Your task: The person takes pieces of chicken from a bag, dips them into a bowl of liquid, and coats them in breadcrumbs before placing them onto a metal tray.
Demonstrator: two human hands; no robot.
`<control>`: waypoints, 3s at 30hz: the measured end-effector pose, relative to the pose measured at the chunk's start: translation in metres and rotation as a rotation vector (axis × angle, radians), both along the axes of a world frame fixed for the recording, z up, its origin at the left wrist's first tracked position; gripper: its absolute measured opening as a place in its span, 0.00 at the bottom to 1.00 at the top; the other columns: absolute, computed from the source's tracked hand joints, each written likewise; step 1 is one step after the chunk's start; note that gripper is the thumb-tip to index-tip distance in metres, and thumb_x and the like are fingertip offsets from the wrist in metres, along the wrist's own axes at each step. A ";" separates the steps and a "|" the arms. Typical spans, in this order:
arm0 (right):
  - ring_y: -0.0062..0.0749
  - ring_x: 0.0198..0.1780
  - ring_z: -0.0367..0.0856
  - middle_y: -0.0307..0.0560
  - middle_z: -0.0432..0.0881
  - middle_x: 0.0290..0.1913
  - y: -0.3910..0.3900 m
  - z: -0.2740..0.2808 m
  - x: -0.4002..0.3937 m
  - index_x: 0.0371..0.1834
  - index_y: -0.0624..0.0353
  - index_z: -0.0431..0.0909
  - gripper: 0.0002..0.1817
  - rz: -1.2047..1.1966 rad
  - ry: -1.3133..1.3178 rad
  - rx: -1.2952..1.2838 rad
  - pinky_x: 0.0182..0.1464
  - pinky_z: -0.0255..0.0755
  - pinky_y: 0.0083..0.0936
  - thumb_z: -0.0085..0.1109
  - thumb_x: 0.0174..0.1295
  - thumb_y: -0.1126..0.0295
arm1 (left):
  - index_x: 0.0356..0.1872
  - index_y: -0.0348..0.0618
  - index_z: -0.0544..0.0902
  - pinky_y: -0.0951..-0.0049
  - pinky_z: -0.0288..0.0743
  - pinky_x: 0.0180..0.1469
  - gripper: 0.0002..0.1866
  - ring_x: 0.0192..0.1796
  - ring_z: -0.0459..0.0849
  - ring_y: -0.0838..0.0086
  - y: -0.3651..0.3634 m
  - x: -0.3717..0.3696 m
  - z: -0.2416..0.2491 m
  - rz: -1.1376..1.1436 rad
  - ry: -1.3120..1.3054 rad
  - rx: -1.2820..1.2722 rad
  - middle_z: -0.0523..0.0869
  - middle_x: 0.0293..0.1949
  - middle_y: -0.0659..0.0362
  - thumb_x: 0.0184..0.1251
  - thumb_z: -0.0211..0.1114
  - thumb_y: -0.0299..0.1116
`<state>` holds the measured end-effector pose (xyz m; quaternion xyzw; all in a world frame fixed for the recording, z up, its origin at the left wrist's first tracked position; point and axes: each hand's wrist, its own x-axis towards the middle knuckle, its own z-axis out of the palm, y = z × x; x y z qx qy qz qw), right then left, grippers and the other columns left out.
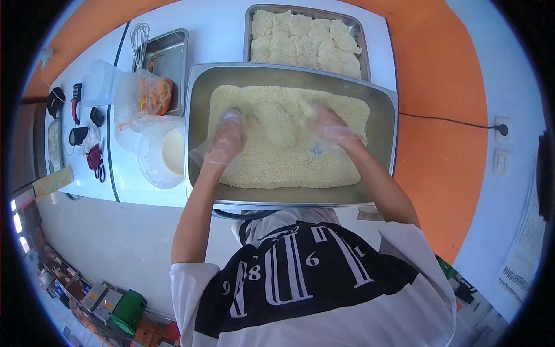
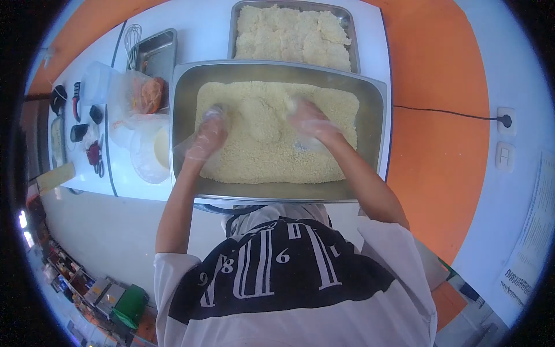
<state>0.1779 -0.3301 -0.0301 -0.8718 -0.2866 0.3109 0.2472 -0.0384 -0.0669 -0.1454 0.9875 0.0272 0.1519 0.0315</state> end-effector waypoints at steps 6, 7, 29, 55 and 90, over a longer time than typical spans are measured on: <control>0.58 0.80 0.73 0.69 0.75 0.78 -0.011 0.002 -0.070 0.84 0.71 0.65 0.56 0.132 0.421 -0.389 0.82 0.66 0.42 0.75 0.64 0.40 | 0.71 0.45 0.85 0.42 0.78 0.67 0.23 0.55 0.88 0.42 -0.062 -0.034 0.012 -0.292 0.688 -0.246 0.89 0.50 0.40 0.79 0.59 0.34; 0.56 0.80 0.74 0.68 0.77 0.77 -0.013 0.002 -0.079 0.84 0.70 0.65 0.55 0.151 0.526 -0.412 0.82 0.66 0.42 0.76 0.64 0.40 | 0.71 0.45 0.85 0.42 0.78 0.67 0.23 0.55 0.88 0.42 -0.074 -0.042 0.006 -0.300 0.691 -0.247 0.89 0.50 0.40 0.79 0.59 0.34; 0.57 0.88 0.60 0.63 0.64 0.87 0.088 0.004 -0.011 0.87 0.60 0.66 0.40 0.382 0.071 0.206 0.88 0.52 0.43 0.60 0.78 0.50 | 0.81 0.32 0.70 0.50 0.72 0.75 0.32 0.72 0.79 0.40 -0.031 -0.062 0.128 0.202 0.278 -0.506 0.81 0.69 0.32 0.82 0.64 0.37; 0.68 0.89 0.51 0.67 0.59 0.87 0.057 -0.077 -0.059 0.83 0.65 0.64 0.58 0.680 -0.496 0.266 0.89 0.38 0.68 0.79 0.53 0.44 | 0.76 0.33 0.75 0.52 0.80 0.63 0.29 0.55 0.86 0.47 -0.056 -0.107 0.133 0.157 0.159 -0.807 0.87 0.51 0.40 0.82 0.63 0.41; 0.60 0.88 0.59 0.66 0.63 0.87 0.095 -0.056 -0.060 0.87 0.64 0.60 0.52 0.436 -0.435 0.170 0.90 0.45 0.54 0.63 0.72 0.37 | 0.68 0.28 0.81 0.49 0.79 0.58 0.24 0.54 0.85 0.43 -0.051 -0.092 0.144 0.063 0.221 -0.727 0.87 0.50 0.37 0.82 0.66 0.38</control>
